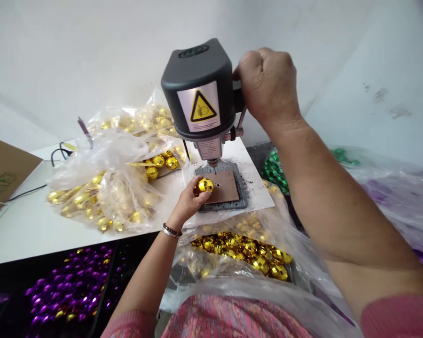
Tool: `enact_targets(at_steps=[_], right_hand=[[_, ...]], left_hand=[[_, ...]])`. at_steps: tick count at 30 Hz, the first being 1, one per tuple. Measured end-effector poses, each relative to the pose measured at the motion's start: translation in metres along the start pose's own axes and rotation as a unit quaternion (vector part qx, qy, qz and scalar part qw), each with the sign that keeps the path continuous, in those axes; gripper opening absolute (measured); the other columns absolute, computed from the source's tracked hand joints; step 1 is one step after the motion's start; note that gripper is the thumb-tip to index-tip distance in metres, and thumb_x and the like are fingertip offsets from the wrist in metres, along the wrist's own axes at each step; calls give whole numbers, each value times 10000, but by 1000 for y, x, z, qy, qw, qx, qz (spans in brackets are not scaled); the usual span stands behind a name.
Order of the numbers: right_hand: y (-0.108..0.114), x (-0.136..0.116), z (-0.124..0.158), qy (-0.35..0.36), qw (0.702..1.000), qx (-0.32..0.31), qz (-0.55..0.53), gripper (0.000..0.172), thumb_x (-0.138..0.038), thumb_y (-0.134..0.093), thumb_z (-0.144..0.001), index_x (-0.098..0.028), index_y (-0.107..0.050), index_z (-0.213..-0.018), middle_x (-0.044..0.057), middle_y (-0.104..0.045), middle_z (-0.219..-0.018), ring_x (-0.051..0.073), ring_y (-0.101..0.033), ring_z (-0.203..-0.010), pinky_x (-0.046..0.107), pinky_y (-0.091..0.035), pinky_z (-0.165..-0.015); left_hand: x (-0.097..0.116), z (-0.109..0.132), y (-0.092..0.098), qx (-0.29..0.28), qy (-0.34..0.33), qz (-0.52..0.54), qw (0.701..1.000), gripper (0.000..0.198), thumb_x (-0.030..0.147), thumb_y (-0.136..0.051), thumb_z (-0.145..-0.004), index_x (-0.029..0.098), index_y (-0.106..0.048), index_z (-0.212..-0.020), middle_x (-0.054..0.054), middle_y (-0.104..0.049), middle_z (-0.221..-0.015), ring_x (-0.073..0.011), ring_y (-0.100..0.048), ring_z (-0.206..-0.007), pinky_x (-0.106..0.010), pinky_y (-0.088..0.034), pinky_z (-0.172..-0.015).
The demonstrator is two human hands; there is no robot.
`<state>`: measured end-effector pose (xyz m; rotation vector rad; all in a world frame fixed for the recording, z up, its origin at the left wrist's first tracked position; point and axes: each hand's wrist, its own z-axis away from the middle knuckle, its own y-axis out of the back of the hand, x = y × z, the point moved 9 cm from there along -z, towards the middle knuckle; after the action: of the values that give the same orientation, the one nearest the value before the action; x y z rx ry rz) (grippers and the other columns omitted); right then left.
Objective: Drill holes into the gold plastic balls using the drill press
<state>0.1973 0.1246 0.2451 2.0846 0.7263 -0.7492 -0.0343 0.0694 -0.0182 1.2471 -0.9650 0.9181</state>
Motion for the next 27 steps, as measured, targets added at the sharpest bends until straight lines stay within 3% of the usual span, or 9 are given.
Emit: enact_targets(at_steps=[6,21,27], right_hand=[[0,-1,-1,1,1000,-9,-14,478,-278,-318,-952,-113,-765,-993,118,-756,-1092,249,-681,-1079,352,-464,-961],[-2,0,-3,-1,1000,3,-19,417,-279,-372,-988,-153,-769,-966,80,-769,-1103,222,-690,-1039,326,-462,-934],[0,-2,-3,6,1000,6,-25,439,-252,-345,-995,-127,-765,-975,87,-765,-1096,211,-684,-1051,324,-459,-963]], left_hand=[[-2,-12,1,42,11,-52,998,572,371,-785,-745,160,-570,-1232,-71,-717,-1018,-173,-667,-869,-295,-525,-786],[28,-24,-18,-22,0,-107,994,560,378,-801,-705,160,-684,-1207,-30,-720,-923,-172,-637,-823,-274,-501,-782],[38,-29,-27,-23,-10,-182,983,601,303,-823,-668,141,-706,-1235,-61,-740,-1003,-201,-654,-889,-305,-516,-842]])
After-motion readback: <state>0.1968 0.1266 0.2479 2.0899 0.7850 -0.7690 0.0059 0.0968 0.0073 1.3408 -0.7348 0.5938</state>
